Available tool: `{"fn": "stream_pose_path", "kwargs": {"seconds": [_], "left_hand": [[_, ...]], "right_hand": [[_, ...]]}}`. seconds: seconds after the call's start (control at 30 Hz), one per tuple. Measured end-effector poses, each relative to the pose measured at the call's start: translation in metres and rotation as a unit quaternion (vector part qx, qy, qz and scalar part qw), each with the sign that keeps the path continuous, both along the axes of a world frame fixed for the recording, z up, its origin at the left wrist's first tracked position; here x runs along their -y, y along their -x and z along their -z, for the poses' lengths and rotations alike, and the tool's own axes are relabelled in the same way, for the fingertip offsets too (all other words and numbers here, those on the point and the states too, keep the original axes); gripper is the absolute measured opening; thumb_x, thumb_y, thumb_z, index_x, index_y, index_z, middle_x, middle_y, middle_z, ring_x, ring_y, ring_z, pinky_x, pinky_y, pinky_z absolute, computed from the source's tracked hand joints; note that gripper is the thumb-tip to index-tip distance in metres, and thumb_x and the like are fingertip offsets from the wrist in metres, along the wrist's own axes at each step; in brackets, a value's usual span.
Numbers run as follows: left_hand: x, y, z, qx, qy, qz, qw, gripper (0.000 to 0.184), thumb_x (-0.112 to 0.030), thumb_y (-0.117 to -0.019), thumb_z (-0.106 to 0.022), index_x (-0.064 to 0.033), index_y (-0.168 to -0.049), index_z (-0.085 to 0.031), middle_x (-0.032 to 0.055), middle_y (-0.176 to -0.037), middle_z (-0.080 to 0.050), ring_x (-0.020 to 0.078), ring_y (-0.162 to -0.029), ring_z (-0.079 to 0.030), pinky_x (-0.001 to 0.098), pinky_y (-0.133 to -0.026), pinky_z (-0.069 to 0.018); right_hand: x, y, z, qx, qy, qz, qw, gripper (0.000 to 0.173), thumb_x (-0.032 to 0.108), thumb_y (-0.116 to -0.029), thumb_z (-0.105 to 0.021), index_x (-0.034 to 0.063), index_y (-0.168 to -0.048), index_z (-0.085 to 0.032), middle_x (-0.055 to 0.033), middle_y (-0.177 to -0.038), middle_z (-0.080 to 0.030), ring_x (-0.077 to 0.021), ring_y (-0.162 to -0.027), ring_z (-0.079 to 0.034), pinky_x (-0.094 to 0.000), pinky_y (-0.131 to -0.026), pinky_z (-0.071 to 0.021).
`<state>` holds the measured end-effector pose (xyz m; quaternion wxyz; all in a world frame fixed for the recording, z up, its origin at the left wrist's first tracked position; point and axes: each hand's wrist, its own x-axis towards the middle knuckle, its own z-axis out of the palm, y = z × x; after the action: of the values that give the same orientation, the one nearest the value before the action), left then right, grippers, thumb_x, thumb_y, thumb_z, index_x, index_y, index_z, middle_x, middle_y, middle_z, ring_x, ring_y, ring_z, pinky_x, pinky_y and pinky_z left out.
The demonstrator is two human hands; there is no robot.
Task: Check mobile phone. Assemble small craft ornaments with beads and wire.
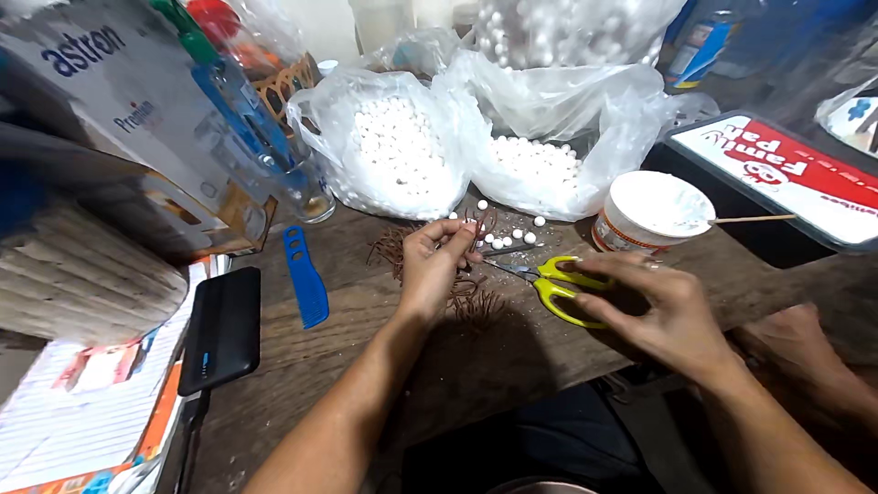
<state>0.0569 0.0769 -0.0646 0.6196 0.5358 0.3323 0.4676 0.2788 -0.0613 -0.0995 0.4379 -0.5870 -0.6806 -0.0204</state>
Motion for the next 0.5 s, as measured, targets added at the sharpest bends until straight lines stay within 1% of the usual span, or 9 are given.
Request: {"fn": "stream_pose_path", "kwargs": {"seconds": [0.07,0.13,0.17,0.2,0.23,0.27,0.33,0.4,0.5], "left_hand": [[0.001,0.001,0.000,-0.006,0.001,0.005,1.000,0.015,-0.003,-0.1023,-0.058,-0.0046,-0.092,-0.069,0.0017,-0.082,-0.070,0.0031,-0.057,-0.058,0.0152,-0.054,-0.0505],[0.001,0.001,0.000,-0.008,0.002,0.014,1.000,0.015,-0.004,-0.1037,-0.056,-0.0049,-0.094,-0.068,0.0027,-0.083,-0.073,0.0022,-0.057,-0.060,0.0144,-0.053,-0.0496],[0.002,0.000,-0.001,-0.008,0.006,0.016,1.000,0.015,-0.004,-0.1042,-0.055,-0.0045,-0.095,-0.067,0.0032,-0.081,-0.074,0.0029,-0.057,-0.062,0.0150,-0.053,-0.0504],[0.003,-0.001,-0.002,-0.009,0.011,0.018,1.000,0.016,-0.004,-0.1048,-0.053,-0.0045,-0.095,-0.066,0.0032,-0.079,-0.073,0.0039,-0.058,-0.064,0.0158,-0.054,-0.0521],[0.005,-0.002,-0.003,-0.009,0.018,0.022,1.000,0.017,-0.004,-0.1056,-0.052,-0.0045,-0.096,-0.065,0.0035,-0.078,-0.074,0.0054,-0.060,-0.067,0.0170,-0.055,-0.0541],[0.005,-0.002,-0.004,-0.009,0.025,0.028,0.999,0.016,-0.005,-0.1064,-0.050,-0.0048,-0.098,-0.064,0.0042,-0.079,-0.074,0.0074,-0.063,-0.069,0.0189,-0.058,-0.0567],[0.006,-0.003,-0.005,-0.006,0.032,0.035,0.999,0.015,-0.005,-0.1072,-0.048,-0.0050,-0.100,-0.062,0.0053,-0.080,-0.074,0.0107,-0.066,-0.072,0.0222,-0.062,-0.0595],[0.007,-0.005,-0.004,-0.004,0.031,0.033,0.999,0.016,-0.003,-0.1069,-0.048,-0.0047,-0.100,-0.062,0.0050,-0.079,-0.074,0.0113,-0.066,-0.072,0.0230,-0.061,-0.0600],[0.011,-0.009,-0.006,-0.007,0.037,0.030,0.999,0.014,-0.004,-0.1063,-0.051,-0.0041,-0.108,-0.065,0.0023,-0.079,-0.073,0.0080,-0.065,-0.069,0.0207,-0.062,-0.0585]], "right_hand": [[0.012,-0.015,0.004,-0.121,-0.028,-0.001,0.992,0.021,0.026,-0.0927,-0.069,0.0062,-0.096,-0.075,0.0039,-0.095,-0.073,0.0025,-0.088,-0.067,-0.0167,-0.081,-0.0554],[0.019,-0.029,0.008,-0.215,-0.050,0.038,0.975,0.005,0.019,-0.0905,-0.071,0.0169,-0.087,-0.068,0.0190,-0.081,-0.068,0.0092,-0.071,-0.062,-0.0117,-0.067,-0.0531],[0.020,-0.037,0.010,-0.235,-0.064,0.070,0.967,0.010,0.018,-0.0887,-0.072,0.0185,-0.087,-0.063,0.0204,-0.078,-0.064,0.0092,-0.068,-0.060,-0.0119,-0.064,-0.0518],[0.019,-0.044,0.011,-0.240,-0.070,0.105,0.962,0.017,0.018,-0.0862,-0.075,0.0166,-0.091,-0.059,0.0185,-0.080,-0.062,0.0084,-0.070,-0.059,-0.0124,-0.065,-0.0522],[0.017,-0.050,0.010,-0.233,-0.063,0.135,0.961,0.029,0.021,-0.0835,-0.077,0.0104,-0.101,-0.056,0.0130,-0.088,-0.060,0.0069,-0.077,-0.061,-0.0132,-0.071,-0.0534],[0.014,-0.055,0.008,-0.224,-0.043,0.150,0.962,0.049,0.024,-0.0810,-0.079,0.0008,-0.116,-0.054,0.0032,-0.102,-0.060,0.0029,-0.088,-0.062,-0.0156,-0.078,-0.0538],[0.005,-0.060,0.002,-0.227,0.003,0.153,0.962,0.082,0.027,-0.0759,-0.081,-0.0041,-0.141,-0.043,-0.0117,-0.130,-0.058,-0.0073,-0.112,-0.062,-0.0233,-0.092,-0.0532],[-0.005,-0.061,-0.002,-0.271,0.009,0.138,0.952,0.085,0.017,-0.0759,-0.081,-0.0010,-0.147,-0.038,-0.0104,-0.132,-0.057,-0.0063,-0.113,-0.063,-0.0220,-0.093,-0.0549],[-0.014,-0.059,-0.005,-0.323,0.003,0.122,0.939,0.078,0.003,-0.0803,-0.078,0.0000,-0.147,-0.037,-0.0072,-0.125,-0.058,-0.0034,-0.101,-0.065,-0.0196,-0.084,-0.0562]]}}
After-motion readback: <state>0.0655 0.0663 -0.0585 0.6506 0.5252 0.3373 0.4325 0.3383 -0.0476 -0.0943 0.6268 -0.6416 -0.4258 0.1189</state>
